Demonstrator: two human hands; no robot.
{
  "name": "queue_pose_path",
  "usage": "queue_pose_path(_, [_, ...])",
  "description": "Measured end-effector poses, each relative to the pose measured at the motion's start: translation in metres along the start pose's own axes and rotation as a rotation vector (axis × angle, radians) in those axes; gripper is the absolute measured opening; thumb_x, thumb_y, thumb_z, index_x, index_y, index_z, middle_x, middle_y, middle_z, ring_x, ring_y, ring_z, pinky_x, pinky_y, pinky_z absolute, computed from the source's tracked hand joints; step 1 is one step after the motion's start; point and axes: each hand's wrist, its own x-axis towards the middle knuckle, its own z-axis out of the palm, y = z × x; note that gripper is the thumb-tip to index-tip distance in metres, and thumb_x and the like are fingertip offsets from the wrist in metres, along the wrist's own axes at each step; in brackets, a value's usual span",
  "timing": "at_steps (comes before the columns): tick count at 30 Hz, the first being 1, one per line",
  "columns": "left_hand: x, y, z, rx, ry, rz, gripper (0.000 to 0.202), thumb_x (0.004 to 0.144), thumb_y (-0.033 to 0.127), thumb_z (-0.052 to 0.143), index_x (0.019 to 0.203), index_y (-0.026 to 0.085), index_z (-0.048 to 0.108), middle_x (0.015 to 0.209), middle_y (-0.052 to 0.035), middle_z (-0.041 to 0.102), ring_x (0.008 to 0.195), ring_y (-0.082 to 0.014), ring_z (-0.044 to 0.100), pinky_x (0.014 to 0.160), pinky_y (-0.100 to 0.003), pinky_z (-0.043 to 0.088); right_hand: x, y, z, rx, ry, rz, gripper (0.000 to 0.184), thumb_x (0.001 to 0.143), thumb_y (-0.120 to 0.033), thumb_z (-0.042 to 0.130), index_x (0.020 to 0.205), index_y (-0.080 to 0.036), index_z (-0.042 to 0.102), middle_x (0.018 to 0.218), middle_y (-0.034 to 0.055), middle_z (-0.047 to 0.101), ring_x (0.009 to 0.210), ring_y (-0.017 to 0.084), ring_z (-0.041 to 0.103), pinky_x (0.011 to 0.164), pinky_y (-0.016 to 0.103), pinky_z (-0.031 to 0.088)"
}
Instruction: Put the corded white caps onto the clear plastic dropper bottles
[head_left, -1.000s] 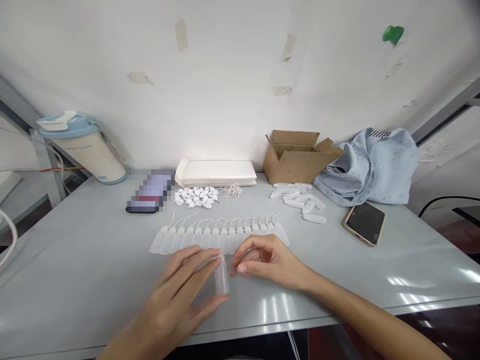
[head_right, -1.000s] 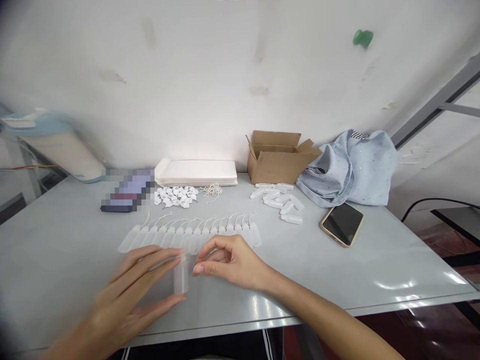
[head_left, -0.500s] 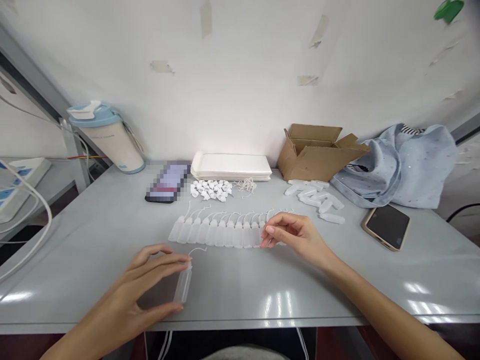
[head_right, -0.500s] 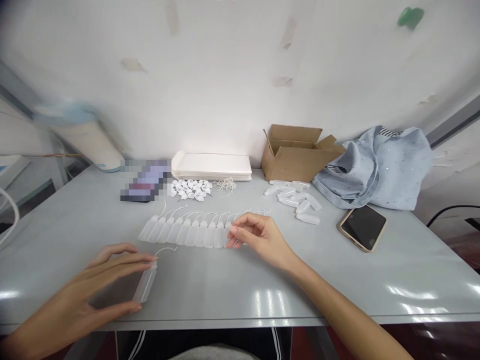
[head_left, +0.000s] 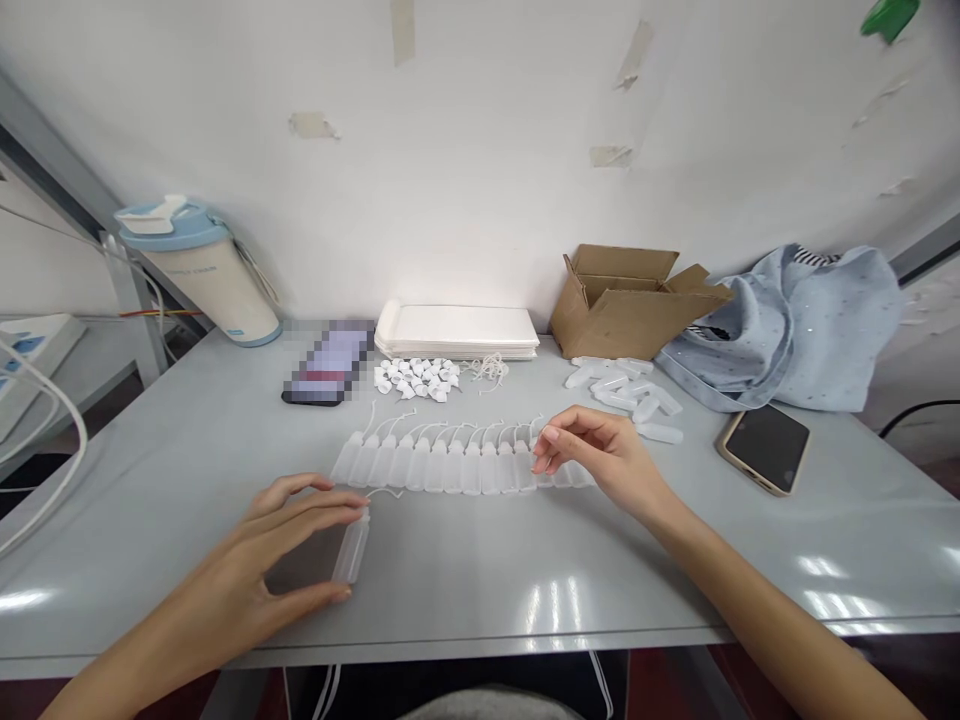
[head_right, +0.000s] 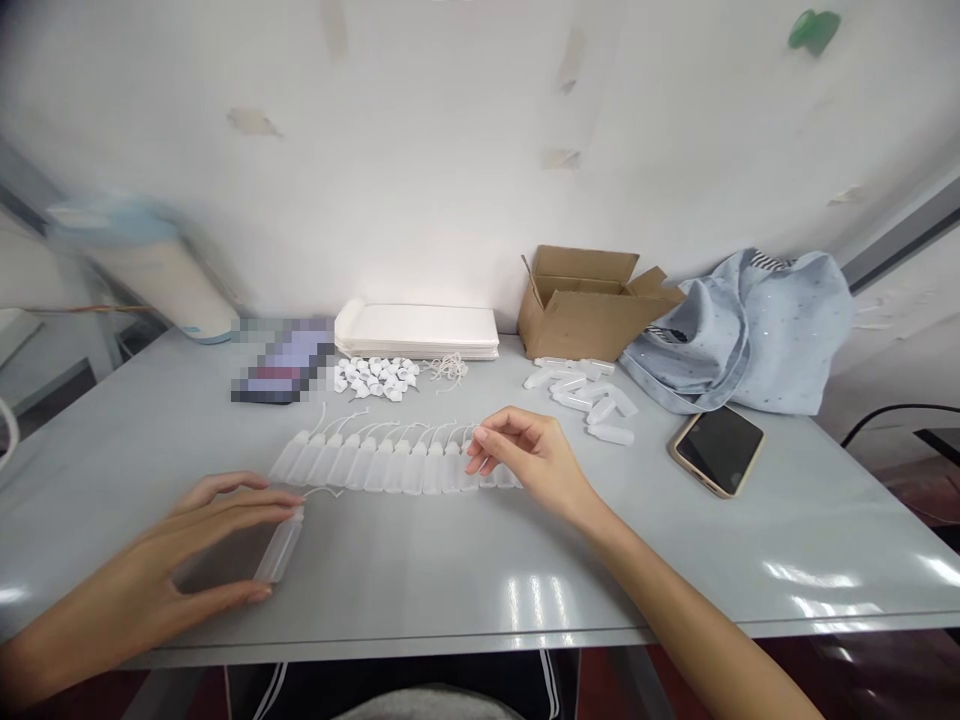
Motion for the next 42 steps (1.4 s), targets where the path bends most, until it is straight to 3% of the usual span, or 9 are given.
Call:
queue_pose_path(9, [-0.001, -0.002, -0.004, -0.024, -0.003, -0.002, 0.048, 0.071, 0.052, 0.071, 0.117, 0.04, 0.06, 0.122, 0.0021, 0.064, 0.125, -0.0313, 0.045, 0.092, -0.041, 0.05, 0.004, 0.002, -0.006, -0.013, 0.038, -0.034, 0.022, 0.085, -0.036, 0.062, 0.075, -0.016, 0.066, 0.073, 0.0033, 0.069, 0.062, 0.014, 0.066, 0.058, 0.027, 0.054])
queue_pose_path(13, [0.011, 0.003, -0.016, 0.039, -0.035, 0.097, 0.052, 0.072, 0.048, 0.071, 0.121, 0.04, 0.058, 0.122, 0.0015, 0.064, 0.122, -0.0315, 0.048, 0.088, -0.039, 0.052, 0.01, 0.004, -0.013, -0.066, 0.07, -0.065, 0.023, 0.085, -0.036, 0.061, 0.075, -0.016, 0.064, 0.071, 0.0035, 0.068, 0.061, 0.015, 0.066, 0.058, 0.027, 0.054])
queue_pose_path(17, [0.041, 0.021, -0.024, 0.041, -0.009, 0.119, 0.041, 0.081, 0.048, 0.062, 0.119, 0.033, 0.059, 0.122, -0.0012, 0.063, 0.123, -0.0299, 0.046, 0.094, -0.041, 0.048, 0.024, 0.016, -0.03, -0.329, 0.186, -0.141, 0.023, 0.089, -0.035, 0.053, 0.079, -0.016, 0.06, 0.072, 0.0046, 0.068, 0.065, 0.017, 0.066, 0.059, 0.029, 0.054])
queue_pose_path(20, [0.078, 0.037, -0.021, 0.067, 0.007, 0.212, 0.032, 0.087, 0.047, 0.053, 0.109, 0.026, 0.063, 0.11, -0.0038, 0.067, 0.114, -0.0276, 0.051, 0.09, -0.04, 0.048, 0.038, 0.031, -0.048, -0.919, 0.292, -0.303, 0.021, 0.093, -0.027, 0.042, 0.092, -0.015, 0.06, 0.088, 0.01, 0.069, 0.08, 0.021, 0.066, 0.065, 0.032, 0.052])
queue_pose_path(24, [0.137, 0.056, -0.006, 0.113, -0.089, 0.253, 0.032, 0.091, 0.04, 0.043, 0.105, 0.02, 0.063, 0.106, -0.0073, 0.066, 0.109, -0.0257, 0.051, 0.086, -0.037, 0.048, 0.054, 0.048, -0.066, -1.141, 0.247, -0.334, 0.029, 0.088, -0.01, 0.04, 0.109, -0.013, 0.059, 0.117, 0.0174, 0.063, 0.112, 0.03, 0.055, 0.087, 0.045, 0.042])
queue_pose_path(26, [0.164, 0.065, 0.005, 0.152, -0.154, 0.208, 0.029, 0.089, 0.036, 0.043, 0.1, 0.018, 0.064, 0.097, -0.0089, 0.067, 0.106, -0.027, 0.053, 0.082, -0.037, 0.048, 0.058, 0.054, -0.07, -1.219, 0.206, -0.324, 0.038, 0.084, -0.001, 0.036, 0.112, -0.013, 0.059, 0.122, 0.0164, 0.062, 0.118, 0.031, 0.051, 0.091, 0.048, 0.036])
queue_pose_path(29, [0.195, 0.075, 0.025, 0.168, -0.145, 0.145, 0.021, 0.084, 0.027, 0.047, 0.08, 0.016, 0.064, 0.079, -0.01, 0.066, 0.095, -0.0286, 0.058, 0.075, -0.035, 0.047, 0.06, 0.058, -0.074, -1.308, 0.158, -0.307, 0.048, 0.078, 0.007, 0.035, 0.114, -0.014, 0.059, 0.123, 0.0139, 0.063, 0.122, 0.03, 0.047, 0.094, 0.049, 0.031])
queue_pose_path(35, [0.215, 0.076, 0.048, 0.092, -0.153, 0.081, 0.013, 0.074, 0.019, 0.051, 0.062, 0.018, 0.054, 0.063, -0.0065, 0.058, 0.069, -0.0232, 0.059, 0.061, -0.03, 0.04, 0.059, 0.06, -0.078, -1.395, 0.109, -0.3, 0.053, 0.073, 0.011, 0.037, 0.115, -0.013, 0.059, 0.118, 0.0139, 0.064, 0.115, 0.029, 0.05, 0.089, 0.041, 0.035])
queue_pose_path(42, [0.213, 0.082, 0.027, -0.183, -0.233, -0.025, 0.015, 0.071, 0.024, 0.051, 0.057, 0.019, 0.047, 0.053, 0.0017, 0.046, 0.048, -0.0128, 0.042, 0.048, -0.026, 0.029, 0.06, 0.063, -0.082, -1.4, 0.083, -0.322, 0.062, 0.06, 0.014, 0.037, 0.113, -0.01, 0.058, 0.111, 0.0146, 0.062, 0.109, 0.026, 0.051, 0.089, 0.035, 0.041])
